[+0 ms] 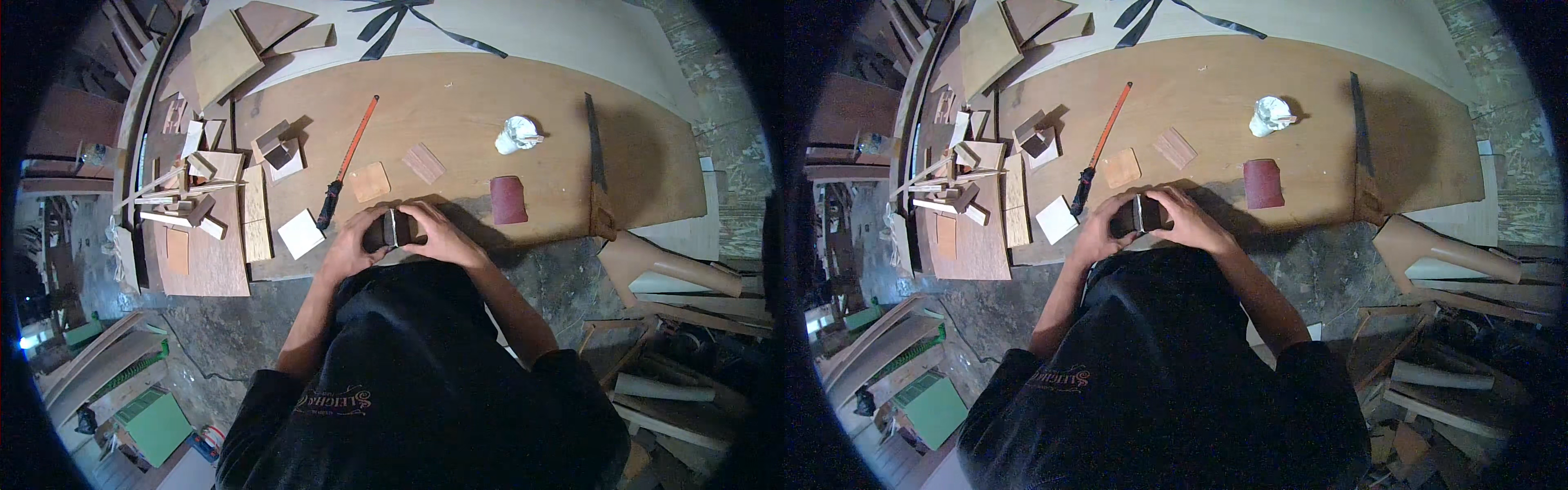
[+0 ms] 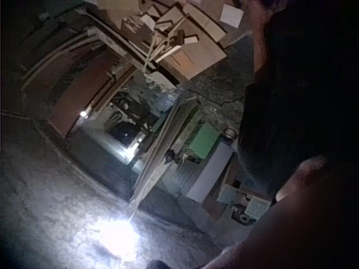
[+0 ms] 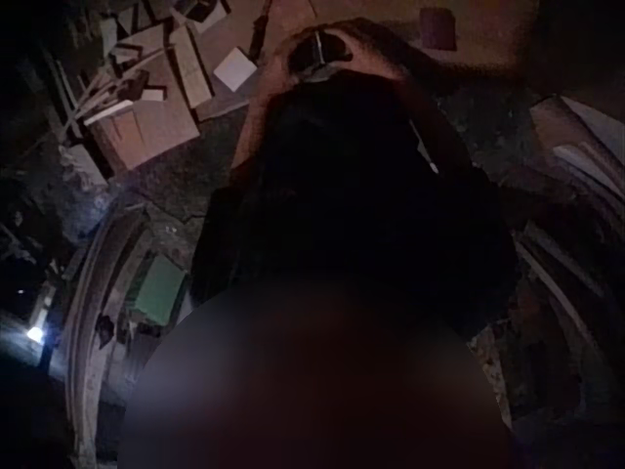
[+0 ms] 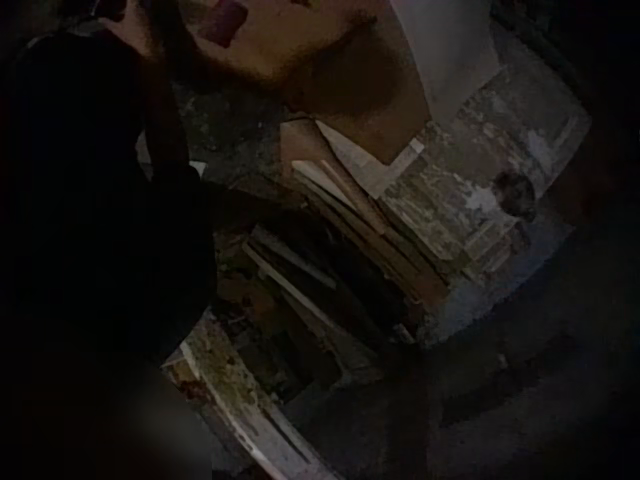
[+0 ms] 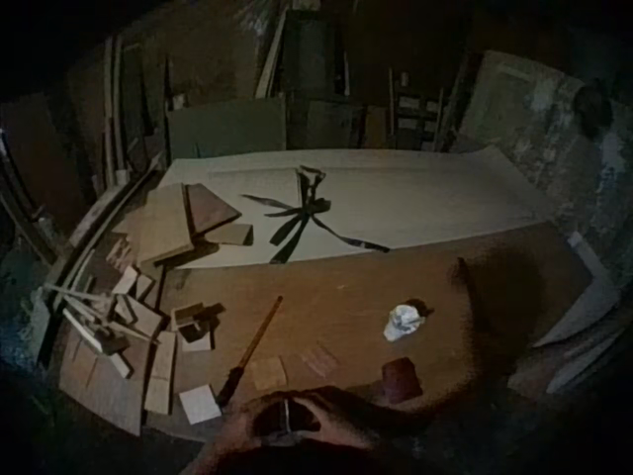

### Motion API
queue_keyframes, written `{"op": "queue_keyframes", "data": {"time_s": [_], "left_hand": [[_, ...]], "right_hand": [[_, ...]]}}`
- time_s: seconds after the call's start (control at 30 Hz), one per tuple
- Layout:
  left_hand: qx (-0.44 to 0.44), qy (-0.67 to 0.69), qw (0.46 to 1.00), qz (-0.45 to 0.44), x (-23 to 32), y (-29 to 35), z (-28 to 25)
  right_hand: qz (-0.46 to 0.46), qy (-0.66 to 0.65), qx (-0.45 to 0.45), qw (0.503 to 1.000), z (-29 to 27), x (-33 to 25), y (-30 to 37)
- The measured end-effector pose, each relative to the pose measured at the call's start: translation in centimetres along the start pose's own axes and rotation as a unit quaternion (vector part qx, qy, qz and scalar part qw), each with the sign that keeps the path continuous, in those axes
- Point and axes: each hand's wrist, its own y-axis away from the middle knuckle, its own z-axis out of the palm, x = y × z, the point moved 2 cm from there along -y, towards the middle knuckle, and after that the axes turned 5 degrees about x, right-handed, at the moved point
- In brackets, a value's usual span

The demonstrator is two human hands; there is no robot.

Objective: Applying glue with a brush to small wooden pieces and assembling them into a box structure on a workbench.

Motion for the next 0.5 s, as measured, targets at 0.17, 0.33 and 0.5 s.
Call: {"op": "queue_keyframes", "data": {"time_s": [0.17, 0.33, 0.5], "left_hand": [[-0.002, 0.009, 1.000, 0.007, 0.28, -0.18, -0.19], [0.001, 0.010, 1.000, 0.016, 0.02, -0.02, -0.19], [-0.004, 0.011, 1.000, 0.019, 0.18, -0.18, -0.25]], "right_hand": [[-0.005, -0.001, -0.005, 1.000, -0.17, -0.05, -0.13], [-0.004, -0.010, -0.011, 1.000, -0.11, 0.11, -0.18], [0.006, -0.008, -0.019, 1.000, -0.18, 0.20, -0.18]]}}
